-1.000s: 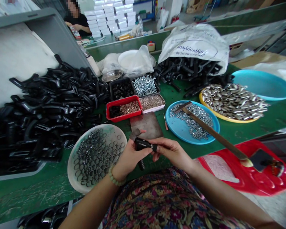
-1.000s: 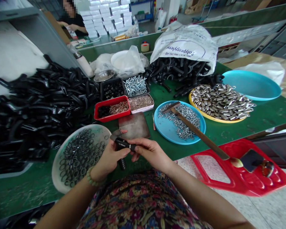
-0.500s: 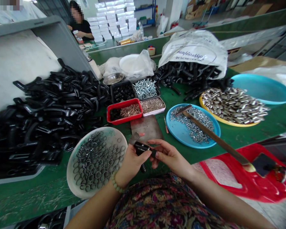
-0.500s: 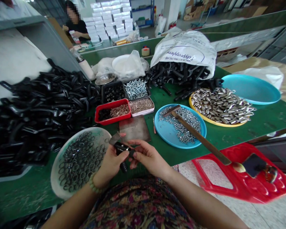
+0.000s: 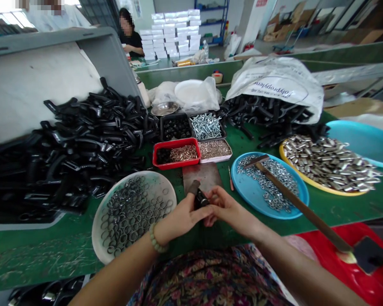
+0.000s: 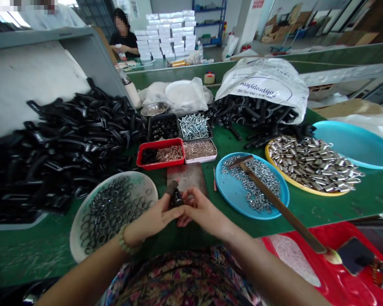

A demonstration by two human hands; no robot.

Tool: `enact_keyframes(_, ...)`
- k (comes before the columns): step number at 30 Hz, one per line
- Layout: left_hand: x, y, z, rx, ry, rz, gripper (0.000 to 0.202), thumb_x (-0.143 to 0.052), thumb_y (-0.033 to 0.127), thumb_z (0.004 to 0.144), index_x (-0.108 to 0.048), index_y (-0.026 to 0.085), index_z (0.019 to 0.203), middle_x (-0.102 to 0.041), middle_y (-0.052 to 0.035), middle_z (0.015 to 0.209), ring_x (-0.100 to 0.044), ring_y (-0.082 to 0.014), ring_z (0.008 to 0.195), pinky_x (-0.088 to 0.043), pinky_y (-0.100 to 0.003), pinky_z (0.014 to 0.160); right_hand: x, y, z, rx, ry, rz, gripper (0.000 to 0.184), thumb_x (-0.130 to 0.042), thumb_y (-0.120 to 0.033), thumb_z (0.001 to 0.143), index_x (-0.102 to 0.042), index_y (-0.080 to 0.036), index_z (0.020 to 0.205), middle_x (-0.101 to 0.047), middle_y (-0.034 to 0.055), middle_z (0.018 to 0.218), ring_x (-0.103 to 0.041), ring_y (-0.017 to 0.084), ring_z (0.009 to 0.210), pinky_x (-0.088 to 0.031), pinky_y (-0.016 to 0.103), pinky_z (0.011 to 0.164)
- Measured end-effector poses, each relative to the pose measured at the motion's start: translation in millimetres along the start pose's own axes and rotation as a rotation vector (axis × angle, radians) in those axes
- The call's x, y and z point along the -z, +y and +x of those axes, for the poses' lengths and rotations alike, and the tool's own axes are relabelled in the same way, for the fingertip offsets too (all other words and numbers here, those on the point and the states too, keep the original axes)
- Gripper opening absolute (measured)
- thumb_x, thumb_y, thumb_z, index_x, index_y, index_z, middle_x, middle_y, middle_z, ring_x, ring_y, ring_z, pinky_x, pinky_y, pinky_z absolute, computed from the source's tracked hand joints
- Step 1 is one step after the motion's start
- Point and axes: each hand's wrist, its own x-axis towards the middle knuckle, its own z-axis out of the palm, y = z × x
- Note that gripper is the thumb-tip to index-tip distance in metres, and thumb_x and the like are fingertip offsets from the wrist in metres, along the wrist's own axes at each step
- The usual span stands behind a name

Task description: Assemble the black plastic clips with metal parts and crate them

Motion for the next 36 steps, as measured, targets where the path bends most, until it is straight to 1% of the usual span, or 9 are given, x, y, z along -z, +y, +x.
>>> enact_keyframes(2,19.0,2.0,12.3,-0.081,0.081,0.302,0.034,-0.042,0.042,0.09,-0.053,0.017,0.111,-0.061,-0.0065,0.096,-0.057,-0.0194,0.088,-0.045,-0.034,0.082,18.3,-23.7,33.2,0.101,-0.048,-0.32,0.026,-0.054,-0.039,0.086,-0.049,-0.018,0.101,-0.065,0.0039,0.084,-0.064,0.015,0.068,-0.052,0.032,0.065)
enact_keyframes(4,27.3,0.2,32.1,-0.218,0.079,0.59,0.033,-0.044,0.038,0.09,-0.054,0.016,0.112,-0.059,-0.011,0.109,-0.054,-0.0241,0.102,-0.041,-0.039,0.092,30.8,-45.9,80.8,0.332,0.171,-0.82,0.018,-0.05,-0.032,0.089,-0.057,-0.018,0.099,-0.064,0.0064,0.093,-0.062,0.016,0.082,-0.049,0.034,0.078)
enact_keyframes(5,26.1,-2.7,43.5,-0.294,0.047,0.729,0.036,-0.05,0.037,0.087,-0.053,0.014,0.115,-0.057,-0.0137,0.118,-0.051,-0.0264,0.109,-0.039,-0.04,0.096,33.3,-54.1,107.2,0.401,0.182,-1.087,0.017,-0.049,-0.027,0.09,-0.06,-0.017,0.098,-0.063,0.0094,0.102,-0.06,0.018,0.092,-0.046,0.035,0.084)
enact_keyframes(7,16.4,-11.8,64.7,-0.403,-0.027,0.973,0.044,-0.059,0.033,0.082,-0.052,0.01,0.119,-0.053,-0.0181,0.125,-0.048,-0.029,0.117,-0.033,-0.043,0.102,31.6,-62.5,156.8,0.371,0.039,-1.559,0.021,-0.048,-0.019,0.089,-0.063,-0.014,0.103,-0.06,0.0138,0.111,-0.056,0.022,0.105,-0.042,0.036,0.089)
enact_keyframes(12,-2.9,-36.0,78.6,-0.493,-0.013,1.144,0.042,-0.06,0.03,0.082,-0.052,0.015,0.121,-0.052,-0.0126,0.131,-0.044,-0.025,0.121,-0.013,-0.049,0.112,22.9,-55.4,218.9,0.338,-0.049,-1.733,0.015,-0.053,-0.009,0.082,-0.068,-0.008,0.086,-0.065,0.0197,0.097,-0.056,0.028,0.102,-0.04,0.039,0.088)
enact_keyframes(18,-0.4,-38.4,66.6,-0.332,0.121,1.006,0.049,-0.06,0.026,0.075,-0.049,0.026,0.124,-0.052,-0.0068,0.129,-0.04,-0.0269,0.121,-0.019,-0.053,0.106,38.3,-60.1,198.9,0.388,0.015,-1.624,0.019,-0.047,-0.015,0.088,-0.063,-0.009,0.096,-0.064,0.0166,0.103,-0.056,0.022,0.098,-0.039,0.032,0.086)
enact_keyframes(23,-7.0,-38.6,76.4,-0.248,0.195,0.909,0.066,-0.064,0.032,0.067,-0.042,0.02,0.128,-0.054,-0.0111,0.12,-0.043,-0.0302,0.113,-0.03,-0.047,0.096,61.3,-48.4,127.0,0.28,0.094,-1.406,0.018,-0.046,-0.023,0.088,-0.061,-0.014,0.09,-0.065,0.0044,0.08,-0.057,0.013,0.071,-0.041,0.024,0.064)
enact_keyframes(27,-8.8,-41.9,76.9,-0.247,0.19,0.902,0.058,-0.061,0.032,0.068,-0.044,0.02,0.122,-0.053,-0.0104,0.118,-0.042,-0.0297,0.113,-0.029,-0.046,0.095,74.5,-21.3,80.2,0.117,0.135,-1.231,0.014,-0.05,-0.022,0.084,-0.061,-0.015,0.085,-0.062,0.002,0.068,-0.055,0.014,0.062,-0.04,0.025,0.056)
enact_keyframes(36,-10.3,-39.7,75.1,-0.227,0.204,0.933,0.053,-0.06,0.033,0.07,-0.045,0.018,0.118,-0.054,-0.0108,0.114,-0.044,-0.0291,0.11,-0.03,-0.044,0.094,70.0,-8.1,72.8,0.166,0.116,-1.357,0.011,-0.049,-0.018,0.085,-0.058,-0.013,0.085,-0.062,0.0083,0.083,-0.056,0.018,0.078,-0.041,0.029,0.07)
